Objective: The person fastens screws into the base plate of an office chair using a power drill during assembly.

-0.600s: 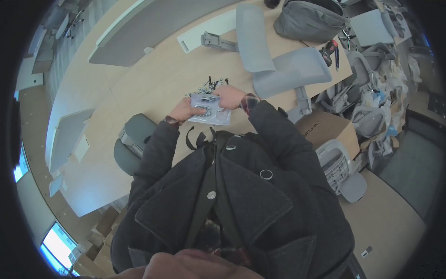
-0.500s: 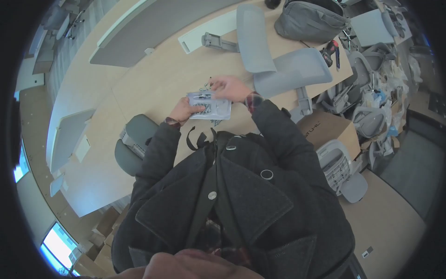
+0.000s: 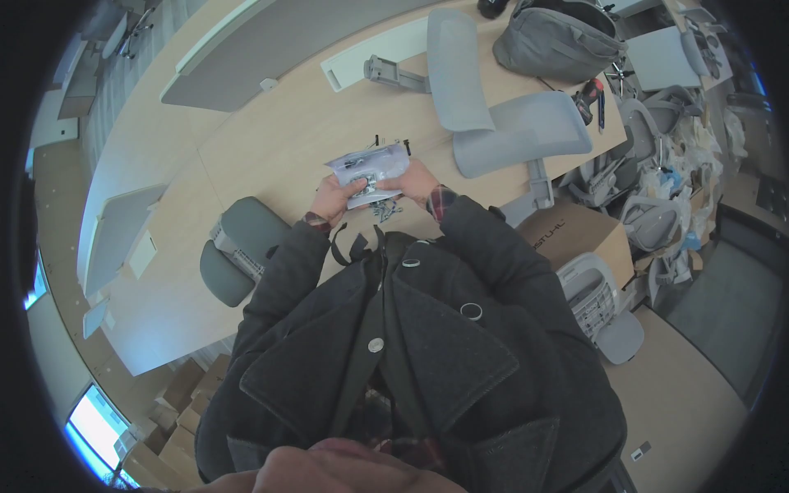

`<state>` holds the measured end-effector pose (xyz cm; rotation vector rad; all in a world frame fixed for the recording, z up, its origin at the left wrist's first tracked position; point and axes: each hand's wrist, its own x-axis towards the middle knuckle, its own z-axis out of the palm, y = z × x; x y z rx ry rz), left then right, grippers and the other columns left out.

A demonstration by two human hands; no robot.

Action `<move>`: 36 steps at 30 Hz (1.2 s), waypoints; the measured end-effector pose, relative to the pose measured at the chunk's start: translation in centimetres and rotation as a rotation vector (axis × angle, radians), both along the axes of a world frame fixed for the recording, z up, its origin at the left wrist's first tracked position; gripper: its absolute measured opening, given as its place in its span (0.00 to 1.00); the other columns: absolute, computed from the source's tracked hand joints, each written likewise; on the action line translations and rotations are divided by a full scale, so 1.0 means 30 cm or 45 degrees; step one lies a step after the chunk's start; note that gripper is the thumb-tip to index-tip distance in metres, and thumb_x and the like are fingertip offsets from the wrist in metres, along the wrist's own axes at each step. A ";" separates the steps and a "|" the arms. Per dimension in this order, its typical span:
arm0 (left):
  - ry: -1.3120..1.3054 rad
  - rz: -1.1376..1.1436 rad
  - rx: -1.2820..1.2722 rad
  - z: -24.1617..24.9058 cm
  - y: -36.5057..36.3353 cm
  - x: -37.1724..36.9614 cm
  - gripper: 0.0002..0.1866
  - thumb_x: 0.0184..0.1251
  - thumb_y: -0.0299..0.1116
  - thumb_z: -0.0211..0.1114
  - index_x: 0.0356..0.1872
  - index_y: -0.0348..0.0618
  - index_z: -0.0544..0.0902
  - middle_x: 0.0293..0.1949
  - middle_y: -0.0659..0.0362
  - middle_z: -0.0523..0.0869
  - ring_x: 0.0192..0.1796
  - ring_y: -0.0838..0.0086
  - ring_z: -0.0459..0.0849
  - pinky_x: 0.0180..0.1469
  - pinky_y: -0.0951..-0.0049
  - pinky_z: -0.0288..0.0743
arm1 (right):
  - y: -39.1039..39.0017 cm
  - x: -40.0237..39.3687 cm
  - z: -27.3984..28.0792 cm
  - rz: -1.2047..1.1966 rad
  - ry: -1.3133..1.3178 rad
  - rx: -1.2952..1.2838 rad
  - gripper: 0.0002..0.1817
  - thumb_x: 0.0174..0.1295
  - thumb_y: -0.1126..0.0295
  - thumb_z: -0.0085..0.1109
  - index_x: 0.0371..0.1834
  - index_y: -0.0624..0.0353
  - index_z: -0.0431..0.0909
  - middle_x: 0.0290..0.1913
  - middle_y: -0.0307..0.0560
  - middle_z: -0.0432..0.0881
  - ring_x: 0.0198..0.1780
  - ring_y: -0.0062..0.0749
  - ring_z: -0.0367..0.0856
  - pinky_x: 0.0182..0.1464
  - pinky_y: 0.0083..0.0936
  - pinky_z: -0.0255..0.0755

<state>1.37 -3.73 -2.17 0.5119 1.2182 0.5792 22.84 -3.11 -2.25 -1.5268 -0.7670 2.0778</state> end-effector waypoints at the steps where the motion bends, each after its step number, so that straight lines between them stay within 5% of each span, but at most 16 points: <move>1: 0.031 -0.013 0.000 0.009 0.005 0.003 0.25 0.57 0.40 0.81 0.54 0.43 0.86 0.48 0.53 0.90 0.46 0.62 0.90 0.42 0.61 0.91 | -0.001 -0.002 0.001 -0.010 -0.011 0.002 0.31 0.48 0.67 0.84 0.57 0.59 0.81 0.49 0.47 0.87 0.44 0.32 0.85 0.32 0.23 0.83; 6: 0.244 -0.055 0.077 0.014 -0.001 0.017 0.21 0.59 0.45 0.79 0.49 0.45 0.88 0.43 0.54 0.90 0.40 0.62 0.92 0.37 0.63 0.92 | -0.003 -0.036 0.045 -0.015 -0.204 -0.018 0.28 0.50 0.65 0.83 0.54 0.58 0.81 0.45 0.44 0.86 0.39 0.27 0.80 0.26 0.20 0.74; 9: 0.579 -0.159 0.287 0.003 -0.008 0.046 0.16 0.59 0.49 0.76 0.41 0.50 0.91 0.31 0.59 0.91 0.30 0.67 0.91 0.33 0.70 0.86 | -0.012 -0.052 0.044 -0.002 -0.483 0.165 0.25 0.51 0.62 0.82 0.51 0.60 0.85 0.48 0.47 0.88 0.43 0.33 0.83 0.39 0.29 0.76; 11: 0.835 -0.291 0.378 -0.004 -0.006 0.058 0.19 0.59 0.53 0.73 0.39 0.49 0.92 0.32 0.58 0.92 0.36 0.64 0.91 0.37 0.66 0.81 | -0.014 -0.065 0.047 0.109 -0.671 0.275 0.25 0.55 0.58 0.77 0.53 0.60 0.85 0.53 0.52 0.87 0.51 0.44 0.85 0.49 0.36 0.77; 15: 1.103 -0.446 0.507 -0.022 -0.003 0.076 0.20 0.62 0.53 0.68 0.29 0.45 0.88 0.25 0.54 0.89 0.35 0.57 0.89 0.36 0.60 0.76 | -0.020 -0.095 -0.017 0.255 -0.903 0.380 0.22 0.55 0.53 0.72 0.48 0.54 0.89 0.50 0.52 0.90 0.53 0.51 0.86 0.53 0.41 0.77; 18: 1.200 -0.569 0.462 -0.021 0.018 0.088 0.23 0.65 0.55 0.67 0.32 0.41 0.89 0.32 0.50 0.90 0.39 0.51 0.88 0.38 0.57 0.78 | -0.020 -0.113 -0.018 0.452 -1.094 0.486 0.22 0.59 0.49 0.68 0.41 0.60 0.87 0.42 0.57 0.90 0.45 0.59 0.86 0.46 0.45 0.77; 21: 1.395 -0.764 0.423 0.020 0.046 0.100 0.28 0.68 0.59 0.64 0.27 0.39 0.86 0.30 0.50 0.88 0.37 0.52 0.87 0.37 0.58 0.77 | -0.012 -0.144 -0.003 0.645 -1.265 0.591 0.25 0.69 0.48 0.59 0.30 0.63 0.84 0.31 0.56 0.86 0.36 0.54 0.84 0.38 0.44 0.76; 27: 1.434 -0.703 0.483 -0.028 0.039 0.101 0.26 0.71 0.54 0.62 0.31 0.36 0.86 0.33 0.44 0.88 0.40 0.46 0.87 0.42 0.53 0.79 | -0.016 -0.175 -0.053 0.891 -1.526 0.881 0.24 0.73 0.53 0.53 0.28 0.60 0.87 0.28 0.53 0.86 0.30 0.50 0.85 0.33 0.40 0.78; 30: 1.392 -0.806 0.420 -0.009 0.026 0.114 0.23 0.75 0.51 0.59 0.39 0.38 0.87 0.40 0.47 0.89 0.45 0.51 0.87 0.47 0.57 0.81 | -0.023 -0.171 -0.064 1.122 -1.514 0.873 0.16 0.72 0.59 0.56 0.34 0.57 0.88 0.31 0.50 0.87 0.30 0.45 0.84 0.36 0.34 0.79; 33: 1.356 -0.829 0.388 0.001 0.033 0.109 0.17 0.75 0.45 0.60 0.43 0.42 0.88 0.42 0.48 0.90 0.47 0.51 0.88 0.49 0.55 0.82 | -0.018 -0.168 -0.060 1.036 -1.445 0.779 0.17 0.72 0.58 0.54 0.36 0.57 0.87 0.35 0.54 0.88 0.35 0.53 0.85 0.38 0.42 0.80; 36: 1.162 -0.692 0.434 -0.011 0.050 0.061 0.21 0.67 0.50 0.64 0.47 0.42 0.89 0.46 0.46 0.90 0.50 0.47 0.87 0.51 0.55 0.79 | -0.007 -0.102 -0.099 0.574 -1.115 0.505 0.20 0.68 0.52 0.59 0.50 0.55 0.86 0.50 0.54 0.88 0.51 0.58 0.85 0.53 0.45 0.78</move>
